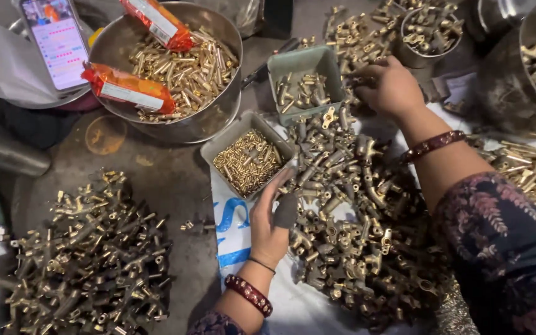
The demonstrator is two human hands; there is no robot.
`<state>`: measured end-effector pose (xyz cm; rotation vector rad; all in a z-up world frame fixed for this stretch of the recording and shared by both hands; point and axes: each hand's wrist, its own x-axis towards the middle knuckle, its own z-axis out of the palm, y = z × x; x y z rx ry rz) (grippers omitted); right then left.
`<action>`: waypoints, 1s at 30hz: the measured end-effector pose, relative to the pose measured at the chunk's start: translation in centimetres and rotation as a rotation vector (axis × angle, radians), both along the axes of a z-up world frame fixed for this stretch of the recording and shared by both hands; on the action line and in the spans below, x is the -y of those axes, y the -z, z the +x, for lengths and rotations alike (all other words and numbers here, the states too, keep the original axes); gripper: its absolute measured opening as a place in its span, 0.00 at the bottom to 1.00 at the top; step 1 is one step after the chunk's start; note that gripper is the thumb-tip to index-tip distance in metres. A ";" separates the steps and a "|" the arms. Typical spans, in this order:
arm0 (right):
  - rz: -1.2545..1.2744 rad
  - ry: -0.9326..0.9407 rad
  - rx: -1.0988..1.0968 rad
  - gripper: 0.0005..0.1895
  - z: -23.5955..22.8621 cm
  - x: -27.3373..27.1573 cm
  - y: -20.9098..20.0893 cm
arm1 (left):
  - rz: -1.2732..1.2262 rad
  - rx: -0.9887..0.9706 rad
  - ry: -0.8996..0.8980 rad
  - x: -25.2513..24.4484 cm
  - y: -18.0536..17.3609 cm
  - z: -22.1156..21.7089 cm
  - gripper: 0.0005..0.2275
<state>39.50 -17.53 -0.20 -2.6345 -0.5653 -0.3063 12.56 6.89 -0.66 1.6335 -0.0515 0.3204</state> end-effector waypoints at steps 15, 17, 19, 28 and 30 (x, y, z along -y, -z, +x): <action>0.509 -0.174 -0.455 0.15 -6.1 3.6 -3.6 | 0.074 -0.008 0.007 0.0 0.4 0.8 0.23; 0.515 -0.103 -0.452 0.16 -4.6 1.0 -2.6 | 0.056 -0.014 0.022 -0.1 0.6 0.9 0.22; 0.526 -0.033 -0.449 0.18 -3.1 -1.1 -1.4 | 0.043 -0.020 0.037 -0.3 0.6 1.1 0.22; 0.330 -0.043 -0.053 0.14 -1.1 -2.0 4.0 | 0.017 0.003 0.061 -0.2 0.8 1.2 0.24; 0.221 0.073 -0.187 0.13 -1.3 -1.8 3.9 | 0.017 0.006 0.056 -0.2 0.8 1.1 0.25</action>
